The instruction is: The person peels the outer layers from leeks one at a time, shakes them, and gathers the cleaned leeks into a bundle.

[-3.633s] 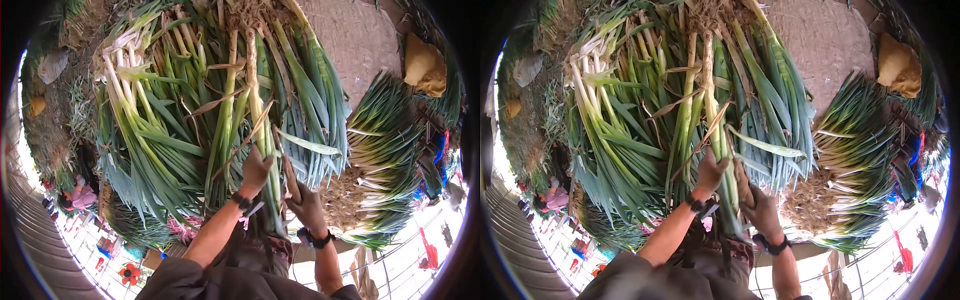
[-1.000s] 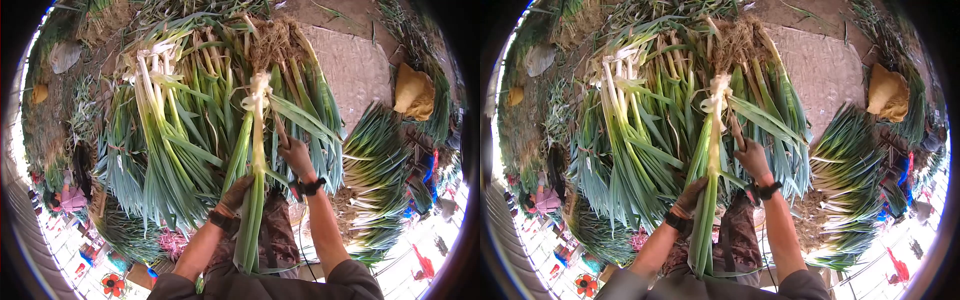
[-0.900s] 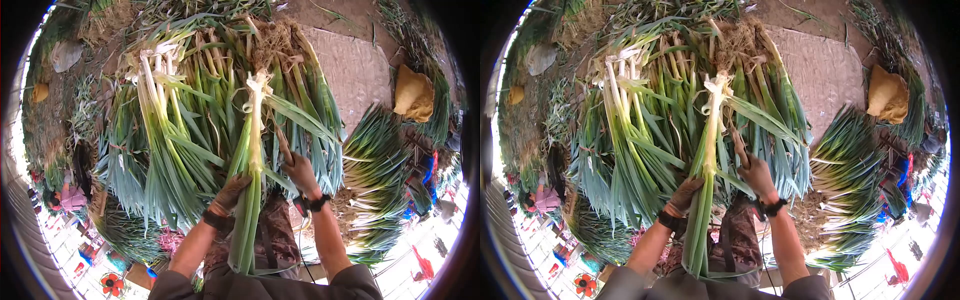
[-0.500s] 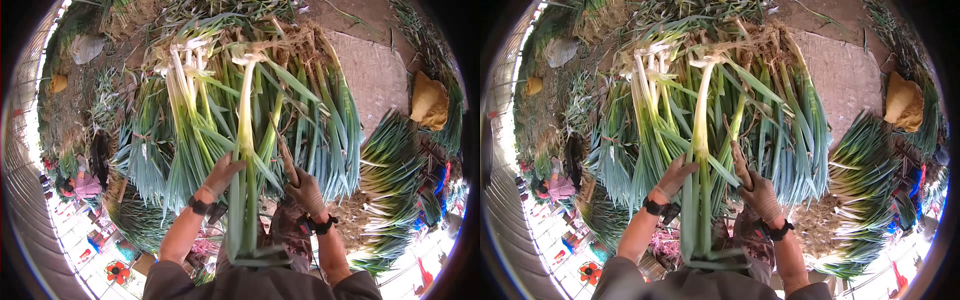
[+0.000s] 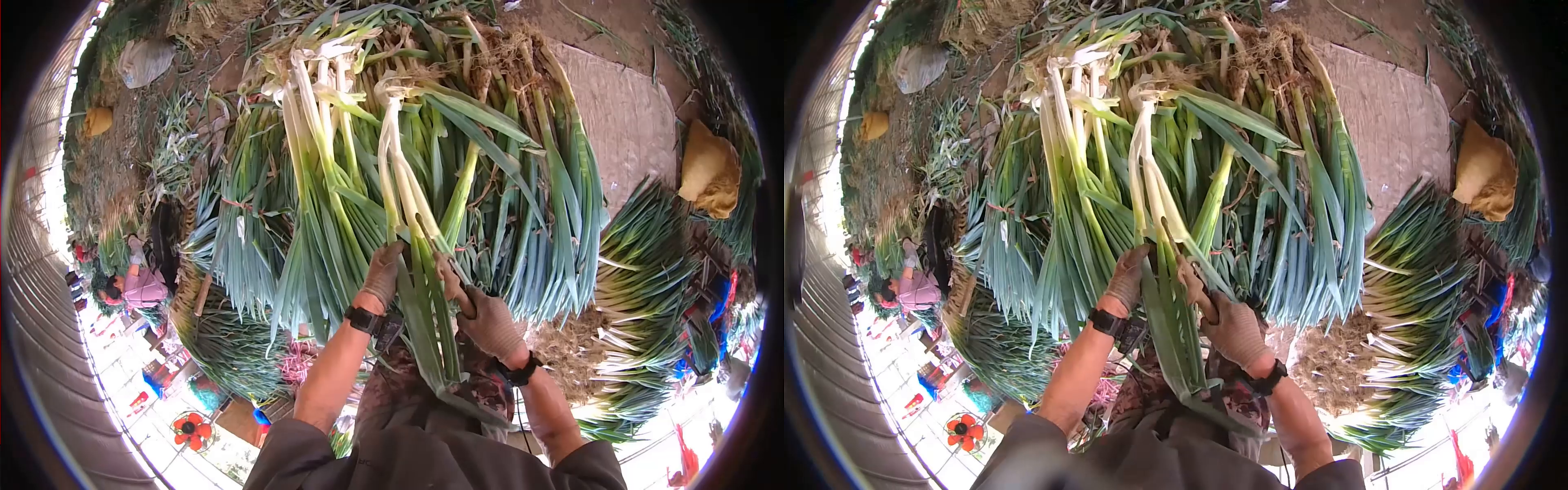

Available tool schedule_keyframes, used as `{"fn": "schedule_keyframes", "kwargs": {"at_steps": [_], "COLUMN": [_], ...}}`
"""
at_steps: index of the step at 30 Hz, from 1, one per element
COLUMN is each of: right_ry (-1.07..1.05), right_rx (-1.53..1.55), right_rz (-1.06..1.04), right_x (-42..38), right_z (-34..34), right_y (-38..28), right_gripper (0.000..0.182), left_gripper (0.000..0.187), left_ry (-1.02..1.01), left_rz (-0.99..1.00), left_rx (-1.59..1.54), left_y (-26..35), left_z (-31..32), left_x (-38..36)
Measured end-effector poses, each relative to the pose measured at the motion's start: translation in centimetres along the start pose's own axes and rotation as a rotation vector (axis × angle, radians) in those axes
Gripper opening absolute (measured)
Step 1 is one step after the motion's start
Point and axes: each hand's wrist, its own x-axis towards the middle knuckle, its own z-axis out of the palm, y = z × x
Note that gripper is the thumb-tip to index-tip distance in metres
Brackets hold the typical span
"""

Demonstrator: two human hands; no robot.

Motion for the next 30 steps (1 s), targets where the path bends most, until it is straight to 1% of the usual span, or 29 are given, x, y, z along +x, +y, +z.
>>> {"fn": "schedule_keyframes", "kwargs": {"at_steps": [1, 3, 4, 6, 8, 9, 12, 15, 18, 19, 23, 27, 30], "right_ry": [0.006, 0.026, 0.035, 0.082, 0.113, 0.129, 0.109, 0.13, 0.169, 0.185, 0.208, 0.209, 0.264], "right_rx": [-0.021, -0.047, -0.058, -0.075, -0.114, -0.133, -0.213, -0.203, -0.199, -0.2, -0.218, -0.235, -0.205], "right_rz": [-0.003, 0.012, 0.02, -0.025, -0.075, -0.066, -0.088, -0.022, 0.013, -0.026, -0.011, 0.009, -0.039], "right_x": [0.8, 2.9, 4.1, 6.7, 9.6, 11.1, 14.8, 18.3, 21.4, 22.5, 27.1, 30.9, 33.3], "right_z": [0.1, 0.1, 0.2, 0.7, 1.5, 1.9, 1.6, 2.2, 2.2, 2.2, 2.7, 2.2, 1.7], "right_y": [0.2, -0.3, -0.6, -0.5, -0.1, -0.1, -1.5, -1.5, -1.8, -1.7, -1.9, -2.5, -2.9], "right_gripper": [0.028, 0.032, 0.034, 0.027, 0.024, 0.024, 0.028, 0.031, 0.033, 0.031, 0.028, 0.029, 0.03], "left_gripper": [0.039, 0.037, 0.036, 0.034, 0.032, 0.032, 0.03, 0.026, 0.026, 0.026, 0.028, 0.028, 0.03], "left_ry": [0.017, 0.054, 0.083, 0.14, 0.172, 0.185, 0.174, 0.184, 0.177, 0.175, 0.157, 0.127, 0.106], "left_rz": [-0.004, -0.013, 0.019, 0.083, 0.051, 0.036, 0.009, 0.013, 0.013, 0.015, 0.002, -0.01, 0.018], "left_rx": [-0.074, -0.224, -0.17, -0.06, -0.028, -0.012, 0.023, 0.077, 0.029, 0.028, 0.04, 0.002, 0.058], "left_y": [0.4, 0.7, 0.0, -1.1, -0.1, 0.4, 0.8, 0.6, 0.7, 0.7, 0.4, 1.2, 1.3], "left_z": [0.5, 1.6, 1.5, 1.2, 2.0, 2.4, 2.0, 1.3, 1.4, 1.4, 1.0, 1.5, 0.8], "left_x": [-0.3, -0.6, -0.4, 0.2, -0.6, -0.8, -0.8, -0.4, -0.6, -0.6, -0.6, -1.0, -0.6]}}
